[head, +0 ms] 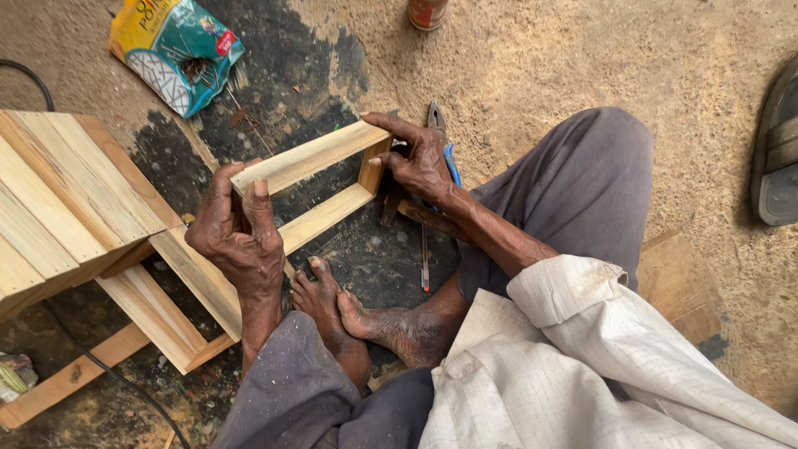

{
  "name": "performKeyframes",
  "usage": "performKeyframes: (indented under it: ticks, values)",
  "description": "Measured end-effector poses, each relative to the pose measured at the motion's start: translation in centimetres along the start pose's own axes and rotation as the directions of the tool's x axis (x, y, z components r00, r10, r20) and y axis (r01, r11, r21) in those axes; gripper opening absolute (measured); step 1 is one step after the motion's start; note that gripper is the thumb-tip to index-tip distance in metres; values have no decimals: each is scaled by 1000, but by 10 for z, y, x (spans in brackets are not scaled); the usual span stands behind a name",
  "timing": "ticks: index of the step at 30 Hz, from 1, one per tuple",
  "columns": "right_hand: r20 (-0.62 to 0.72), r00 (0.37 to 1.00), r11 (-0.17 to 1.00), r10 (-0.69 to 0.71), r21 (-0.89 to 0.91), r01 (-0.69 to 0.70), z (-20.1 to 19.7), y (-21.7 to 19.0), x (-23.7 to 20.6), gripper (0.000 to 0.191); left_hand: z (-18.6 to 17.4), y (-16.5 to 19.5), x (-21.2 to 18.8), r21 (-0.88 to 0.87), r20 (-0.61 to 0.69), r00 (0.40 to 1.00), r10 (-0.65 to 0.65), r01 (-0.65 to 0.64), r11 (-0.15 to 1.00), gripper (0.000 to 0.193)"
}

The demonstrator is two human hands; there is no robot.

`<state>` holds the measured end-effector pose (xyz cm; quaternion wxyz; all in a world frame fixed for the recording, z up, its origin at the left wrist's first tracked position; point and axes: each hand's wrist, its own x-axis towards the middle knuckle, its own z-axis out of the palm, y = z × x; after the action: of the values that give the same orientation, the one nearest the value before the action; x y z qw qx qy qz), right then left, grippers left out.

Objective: The person assembles a small rectangular wooden frame by applying glue to the edges of wooden planks and joining them. They use a hammer to drive nails into the corners to secure the joints, repeatedly adjusting the pieces to ensure alignment.

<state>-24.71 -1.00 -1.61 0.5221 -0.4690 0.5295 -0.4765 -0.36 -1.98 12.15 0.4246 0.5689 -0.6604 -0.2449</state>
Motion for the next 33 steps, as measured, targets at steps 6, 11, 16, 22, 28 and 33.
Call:
performKeyframes:
  ticks: [6, 11, 16, 22, 28, 33]
  values:
    - [19, 989, 986, -148, -78, 149, -3, 11, 3, 62, 1, -9, 6, 4, 30, 999, 11, -11, 1000, 19]
    - [-16, 998, 988, -57, -147, 54, -3, 0, 23, 65, 8, -17, 18, 81, -5, 999, 40, -40, 996, 24]
    - [9, 996, 992, -92, -81, 92, -4, -1, 19, 70, -4, -40, 1, -21, -1, 999, -49, 49, 999, 36]
    - [-8, 962, 937, -275, -227, 266, -3, -14, 29, 89, -14, -71, -13, -330, 27, 998, -51, 57, 942, 46]
    - [126, 926, 882, -357, -279, 379, 4, -17, 23, 84, -15, -72, -27, 296, 13, 1000, -20, 15, 955, 54]
    - [148, 959, 942, -241, -201, 268, 4, -11, 24, 62, 17, -66, 4, 548, 320, 851, 416, -525, 652, 72]
